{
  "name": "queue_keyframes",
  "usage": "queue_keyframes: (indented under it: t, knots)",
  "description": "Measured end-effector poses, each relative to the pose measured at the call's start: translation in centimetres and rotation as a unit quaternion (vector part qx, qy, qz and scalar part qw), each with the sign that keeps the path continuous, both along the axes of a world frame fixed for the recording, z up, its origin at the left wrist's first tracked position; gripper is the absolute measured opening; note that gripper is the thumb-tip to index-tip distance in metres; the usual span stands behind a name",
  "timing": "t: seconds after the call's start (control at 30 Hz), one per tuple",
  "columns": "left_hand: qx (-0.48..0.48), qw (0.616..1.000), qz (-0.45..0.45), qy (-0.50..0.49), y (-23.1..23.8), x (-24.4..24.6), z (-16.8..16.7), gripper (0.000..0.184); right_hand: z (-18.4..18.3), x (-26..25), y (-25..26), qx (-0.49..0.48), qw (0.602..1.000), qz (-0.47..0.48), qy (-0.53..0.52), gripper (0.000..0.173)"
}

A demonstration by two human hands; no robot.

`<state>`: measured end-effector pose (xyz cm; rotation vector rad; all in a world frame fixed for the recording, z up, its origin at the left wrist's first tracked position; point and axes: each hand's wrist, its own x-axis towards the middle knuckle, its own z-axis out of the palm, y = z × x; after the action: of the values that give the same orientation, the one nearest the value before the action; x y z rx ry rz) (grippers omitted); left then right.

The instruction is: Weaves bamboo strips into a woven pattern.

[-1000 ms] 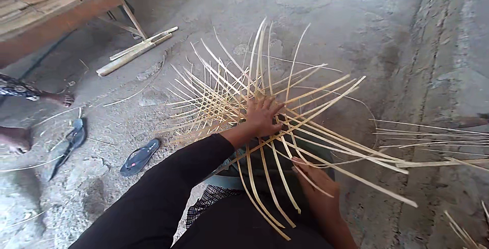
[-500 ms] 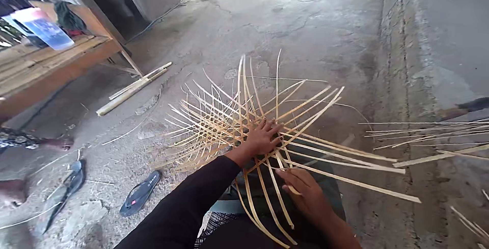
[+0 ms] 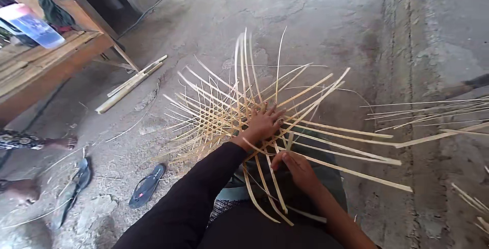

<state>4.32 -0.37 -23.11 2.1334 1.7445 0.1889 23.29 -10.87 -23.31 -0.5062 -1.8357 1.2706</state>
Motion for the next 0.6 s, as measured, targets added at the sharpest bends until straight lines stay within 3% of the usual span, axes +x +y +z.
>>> queue_keyframes:
  t: [0.07,0.2,0.3,0.4,0.5,0.6]
  knots:
    - [-0.009,1.0,0.002,-0.002,-0.1,0.2,0.1,0.05,0.0,-0.1,0.0,-0.098,0.994,0.026,0.049,0.056]
    - [-0.031,0.999,0.011,-0.034,-1.8,0.8,2.2,0.049,0.5,-0.5,-1.3,-0.247,0.96,-0.035,0.127,0.047]
    - [-0.076,0.997,0.02,-0.025,-2.6,1.4,4.2,0.049,0.5,-0.6,-2.7,-0.231,0.965,-0.076,0.099,0.042]
    - [-0.037,0.999,0.02,0.021,-0.2,1.3,-0.1,0.05,0.2,-0.6,-3.5,-0.198,0.973,-0.097,0.07,0.04]
    - [-0.111,0.993,0.017,0.041,0.0,1.9,1.6,0.049,-0.2,-0.6,-4.1,-0.174,0.977,-0.106,0.067,0.039]
    - [-0.017,1.0,0.007,0.005,-0.2,1.4,-1.2,0.05,-0.4,-0.2,-5.0,-0.157,0.978,-0.115,0.07,0.038]
